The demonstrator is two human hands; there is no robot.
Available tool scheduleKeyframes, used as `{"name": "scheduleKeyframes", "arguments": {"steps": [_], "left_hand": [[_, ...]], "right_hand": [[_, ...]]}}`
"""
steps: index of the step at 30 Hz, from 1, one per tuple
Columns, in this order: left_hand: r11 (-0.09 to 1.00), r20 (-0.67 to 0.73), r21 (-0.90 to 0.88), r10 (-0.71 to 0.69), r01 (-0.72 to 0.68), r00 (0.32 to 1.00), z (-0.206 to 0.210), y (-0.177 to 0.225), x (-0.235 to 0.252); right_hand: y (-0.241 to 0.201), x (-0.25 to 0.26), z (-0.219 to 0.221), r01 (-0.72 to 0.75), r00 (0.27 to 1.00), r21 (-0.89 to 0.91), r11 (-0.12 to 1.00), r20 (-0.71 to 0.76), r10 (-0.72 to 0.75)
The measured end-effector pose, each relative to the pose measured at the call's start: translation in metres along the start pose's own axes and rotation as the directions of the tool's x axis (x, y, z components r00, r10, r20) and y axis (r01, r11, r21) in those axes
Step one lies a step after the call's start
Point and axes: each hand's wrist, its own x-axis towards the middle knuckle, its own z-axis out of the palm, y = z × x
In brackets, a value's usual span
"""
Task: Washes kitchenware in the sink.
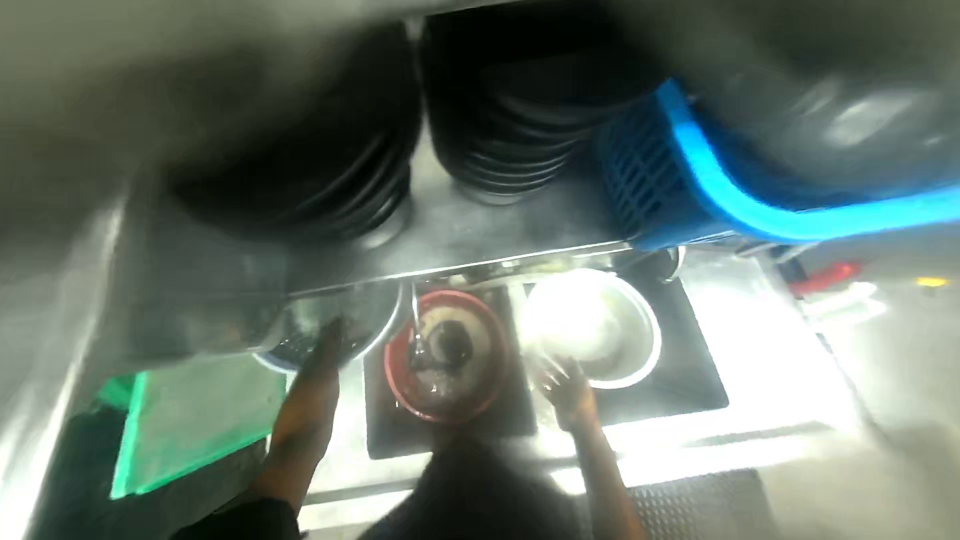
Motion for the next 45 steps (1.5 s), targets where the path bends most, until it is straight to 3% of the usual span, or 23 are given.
{"name": "scheduleKeyframes", "arguments": {"steps": [2,3,5,9,14,18,20,22,25,29,32,34,39,42,45], "left_hand": [[1.0,0.354,0.002,-0.01,0.01,0.935,0.016,-0.013,0.055],[1.0,0.44,-0.006,-0.023,0.029,0.897,0.011,-0.008,0.063],[0.998,0.47,-0.046,-0.016,0.043,0.883,-0.002,0.009,0.055],[0.994,0.391,-0.105,0.015,0.029,0.92,-0.002,0.02,0.038],[0.955,0.288,-0.295,0.064,0.025,0.955,-0.018,0.02,0.054],[0.912,0.045,-0.393,0.15,-0.12,0.988,-0.064,0.015,0.036],[0.904,-0.107,-0.399,0.117,-0.151,0.987,-0.084,0.017,0.012],[0.89,-0.228,-0.419,0.09,-0.181,0.969,-0.098,0.025,-0.013],[0.865,-0.375,-0.4,0.146,-0.302,0.916,-0.11,0.055,-0.058],[0.803,-0.338,-0.382,0.339,-0.457,0.878,-0.091,0.108,-0.105],[0.768,-0.176,-0.301,0.538,-0.566,0.824,-0.064,0.143,-0.13],[0.746,-0.176,-0.262,0.586,-0.612,0.791,-0.054,0.151,-0.133],[0.748,-0.415,-0.407,0.36,-0.525,0.835,-0.073,0.102,-0.081],[0.75,-0.4,-0.571,0.1,-0.334,0.911,-0.081,0.059,-0.019],[0.807,-0.259,-0.589,-0.149,-0.034,0.954,-0.063,0.025,0.046]], "right_hand": [[0.004,-0.006,0.0,0.001,1.0,-0.038,0.999,0.026,0.0],[0.006,-0.009,0.001,-0.001,0.999,-0.051,0.999,0.047,0.003],[0.006,-0.015,0.003,-0.002,0.996,-0.073,0.997,0.09,0.009],[-0.002,-0.03,0.01,0.03,0.989,-0.113,0.993,0.145,-0.013],[-0.005,-0.036,-0.01,0.194,0.962,-0.211,0.958,0.234,-0.143],[0.0,-0.053,-0.015,0.251,0.951,-0.288,0.924,0.253,-0.179],[0.003,-0.07,-0.003,0.25,0.943,-0.313,0.916,0.295,-0.157],[0.009,-0.086,0.018,0.22,0.928,-0.311,0.924,0.36,-0.099],[0.021,-0.103,0.057,0.153,0.847,-0.272,0.95,0.532,0.016],[0.029,-0.114,0.111,-0.042,0.726,-0.095,0.995,0.681,0.096],[0.021,-0.115,0.143,-0.111,0.759,0.038,0.993,0.648,0.06],[0.012,-0.102,0.153,-0.12,0.786,0.101,0.988,0.617,0.032],[-0.046,-0.069,0.154,-0.133,0.833,0.176,0.975,0.553,0.014],[-0.095,-0.039,0.161,-0.022,0.797,0.279,0.96,0.584,-0.151],[-0.122,0.018,0.159,0.229,0.925,0.136,0.964,0.279,-0.259]]}}
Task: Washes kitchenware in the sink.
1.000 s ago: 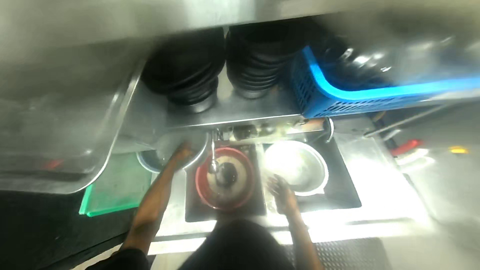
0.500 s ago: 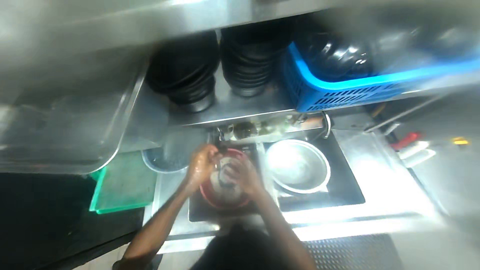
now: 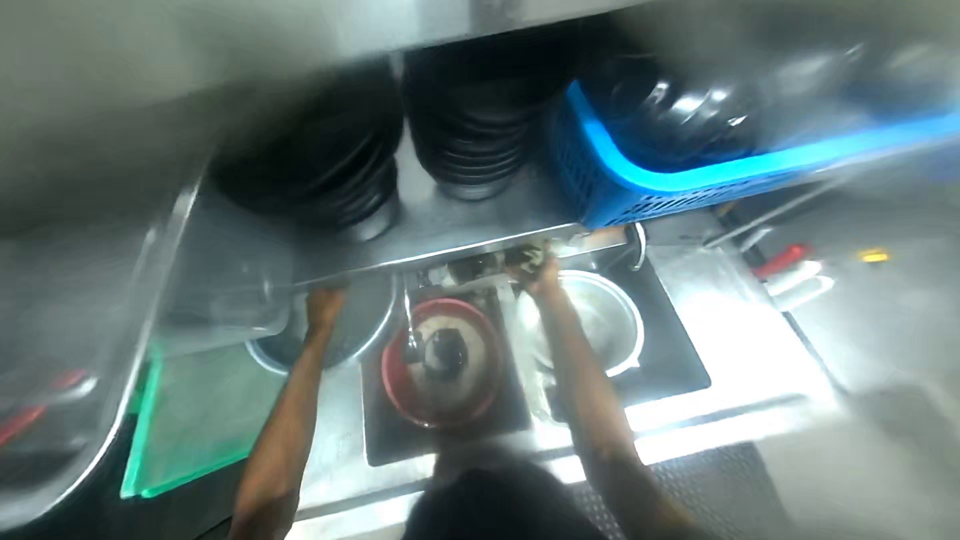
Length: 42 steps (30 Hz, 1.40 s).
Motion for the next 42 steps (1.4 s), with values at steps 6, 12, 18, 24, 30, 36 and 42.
{"name": "scheduleKeyframes", "arguments": {"steps": [6,12,18,24,30,36,42], "left_hand": [[0.967,0.172,0.179,0.149,-0.18,0.974,0.043,-0.039,0.043],[0.916,0.143,0.075,-0.402,0.395,0.904,-0.036,0.257,-0.106],[0.986,0.332,-0.144,-0.032,0.084,0.943,-0.002,0.075,-0.072],[0.988,0.409,0.119,0.037,-0.094,0.912,-0.038,0.093,-0.093],[0.948,0.365,0.196,0.167,-0.25,0.916,0.009,-0.013,-0.018],[0.993,0.201,-0.118,0.04,-0.016,0.979,-0.022,-0.032,-0.03],[0.934,-0.02,-0.297,0.202,-0.199,0.979,-0.015,-0.006,-0.1]], "right_hand": [[0.012,0.001,-0.038,0.061,0.991,-0.257,0.964,-0.103,-0.09],[0.049,-0.062,-0.077,-0.097,0.981,-0.242,0.965,-0.19,0.051],[0.076,-0.086,-0.134,-0.15,0.97,-0.277,0.949,-0.227,0.087],[0.077,-0.106,-0.132,-0.156,0.98,-0.35,0.924,-0.171,0.101],[0.072,-0.123,-0.132,-0.119,0.992,-0.458,0.881,-0.079,0.093],[0.086,-0.144,-0.12,-0.029,0.992,-0.596,0.803,0.081,0.097],[0.116,-0.17,-0.062,-0.092,0.883,-0.572,0.815,0.332,0.332]]}}
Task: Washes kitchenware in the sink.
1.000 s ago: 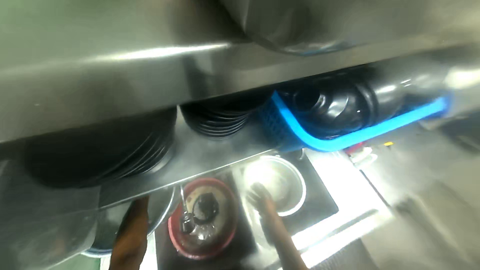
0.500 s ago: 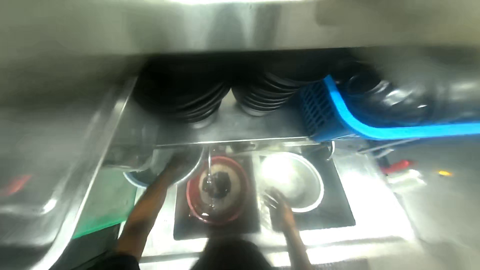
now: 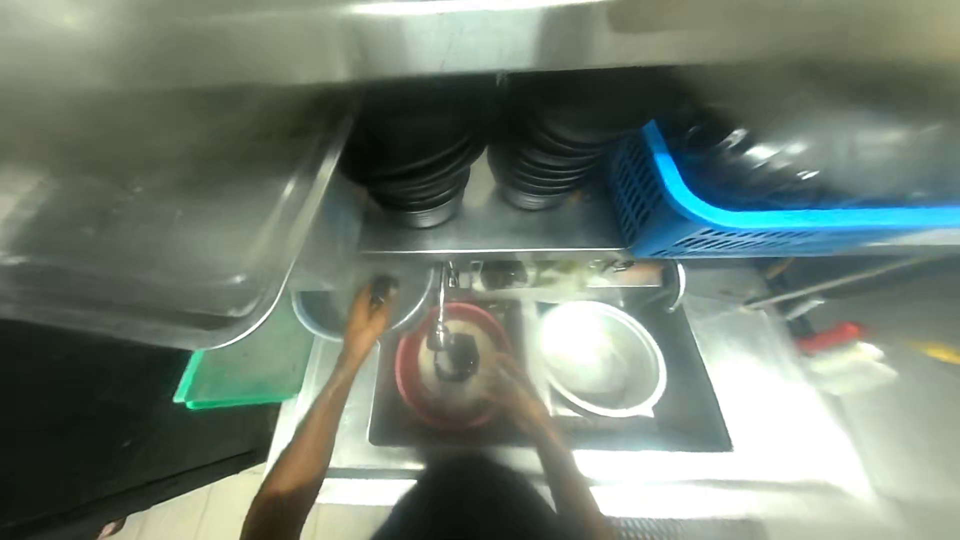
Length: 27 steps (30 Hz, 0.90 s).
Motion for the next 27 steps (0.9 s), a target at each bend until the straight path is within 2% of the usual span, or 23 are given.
{"name": "scheduleKeyframes", "arguments": {"steps": [3,5,8,10,13,15,18,21,23,26,27], "left_hand": [[0.997,0.094,-0.019,0.078,-0.076,0.993,0.032,0.036,-0.048],[0.989,0.193,-0.045,0.146,-0.14,0.97,0.058,0.052,-0.077],[0.971,0.46,-0.095,0.237,-0.218,0.856,0.081,0.071,-0.104],[0.96,0.524,-0.094,0.275,-0.265,0.806,0.085,0.075,-0.106],[0.967,0.397,-0.115,0.254,-0.226,0.882,0.069,0.069,-0.085],[0.98,0.263,-0.112,0.189,-0.165,0.946,0.046,0.054,-0.053],[0.998,0.045,-0.007,-0.061,0.061,0.997,0.007,0.005,0.009],[0.945,-0.106,0.144,-0.279,0.293,0.954,-0.025,-0.056,0.065],[0.908,-0.097,0.214,-0.347,0.36,0.933,-0.038,-0.083,0.081],[0.849,-0.143,0.3,-0.411,0.436,0.9,-0.042,-0.082,0.078],[0.766,-0.071,0.397,-0.523,0.505,0.849,-0.047,-0.067,0.077]], "right_hand": [[-0.013,-0.001,0.038,-0.103,0.99,0.176,0.979,0.117,0.083],[-0.019,0.0,0.053,-0.118,0.988,0.305,0.945,0.132,0.08],[-0.026,0.007,0.056,-0.06,0.998,0.454,0.889,0.039,0.048],[-0.028,0.016,0.043,-0.08,0.995,0.559,0.825,-0.004,0.099],[-0.044,0.028,0.019,-0.056,0.977,0.65,0.757,-0.12,0.175],[-0.068,0.037,0.004,0.011,0.973,0.644,0.765,-0.185,0.141],[-0.116,0.057,-0.021,0.108,0.982,0.569,0.815,-0.187,0.001],[-0.149,0.088,-0.062,0.152,0.988,0.462,0.874,-0.102,-0.118],[-0.154,0.105,-0.086,0.137,0.981,0.396,0.908,-0.18,-0.07],[-0.146,0.104,-0.096,0.162,0.941,0.306,0.938,-0.334,-0.053],[-0.137,0.098,-0.096,0.162,0.934,0.286,0.944,-0.354,-0.053]]}}
